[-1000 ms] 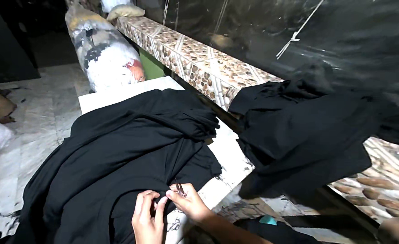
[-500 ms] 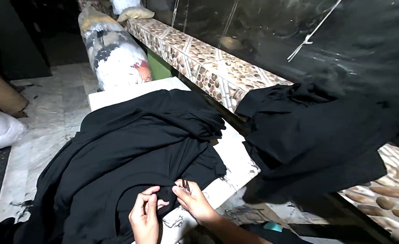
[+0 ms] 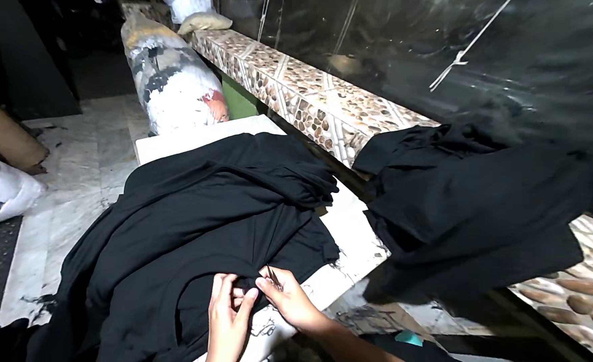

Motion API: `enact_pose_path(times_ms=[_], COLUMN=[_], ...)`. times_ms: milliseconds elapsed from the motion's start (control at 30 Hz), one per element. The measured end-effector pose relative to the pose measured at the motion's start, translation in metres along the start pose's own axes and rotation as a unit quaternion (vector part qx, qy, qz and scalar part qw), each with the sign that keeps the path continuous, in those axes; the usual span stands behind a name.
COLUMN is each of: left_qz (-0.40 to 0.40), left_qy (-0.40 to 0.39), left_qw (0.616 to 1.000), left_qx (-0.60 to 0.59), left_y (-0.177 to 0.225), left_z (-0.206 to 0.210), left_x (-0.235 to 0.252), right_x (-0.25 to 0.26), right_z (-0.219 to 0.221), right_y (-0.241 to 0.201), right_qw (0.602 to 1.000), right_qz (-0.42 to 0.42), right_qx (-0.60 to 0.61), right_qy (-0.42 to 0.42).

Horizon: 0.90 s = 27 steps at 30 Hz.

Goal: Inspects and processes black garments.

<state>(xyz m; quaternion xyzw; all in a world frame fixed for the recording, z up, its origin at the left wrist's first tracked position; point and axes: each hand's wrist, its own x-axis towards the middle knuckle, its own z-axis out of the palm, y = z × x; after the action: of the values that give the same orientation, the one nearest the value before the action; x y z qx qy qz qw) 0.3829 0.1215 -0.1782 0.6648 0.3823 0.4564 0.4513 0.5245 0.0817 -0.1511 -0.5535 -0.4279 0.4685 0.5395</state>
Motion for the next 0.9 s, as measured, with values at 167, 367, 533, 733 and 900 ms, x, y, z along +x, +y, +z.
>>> enact_pose_path(times_ms=[167, 367, 533, 733, 900], left_qz=[0.098, 0.023, 0.051, 0.113, -0.024], left_qy=[0.031, -0.009, -0.078, -0.039, 0.164], left_qw=[0.994, 0.990, 0.987, 0.993, 0.867], left_qx=[-0.029, -0.137, -0.132, 0.003, 0.469], left_y=[-0.003, 0.001, 0.000, -0.002, 0.000], left_z=[0.004, -0.009, -0.011, -0.023, -0.081], left_x=[0.003, -0.007, -0.009, -0.019, -0.041], right_x=[-0.003, -0.026, -0.037, -0.021, -0.012], right_z=[-0.002, -0.006, 0.006, 0.007, 0.025], right_y=[-0.002, 0.013, 0.013, 0.007, -0.005], right_qw=[0.997, 0.877, 0.769, 0.778, 0.811], right_qz=[-0.051, -0.232, -0.285, -0.254, -0.304], right_qx=[-0.058, -0.406, -0.561, -0.563, -0.492], right_qy=[0.008, 0.110, 0.113, 0.113, 0.085])
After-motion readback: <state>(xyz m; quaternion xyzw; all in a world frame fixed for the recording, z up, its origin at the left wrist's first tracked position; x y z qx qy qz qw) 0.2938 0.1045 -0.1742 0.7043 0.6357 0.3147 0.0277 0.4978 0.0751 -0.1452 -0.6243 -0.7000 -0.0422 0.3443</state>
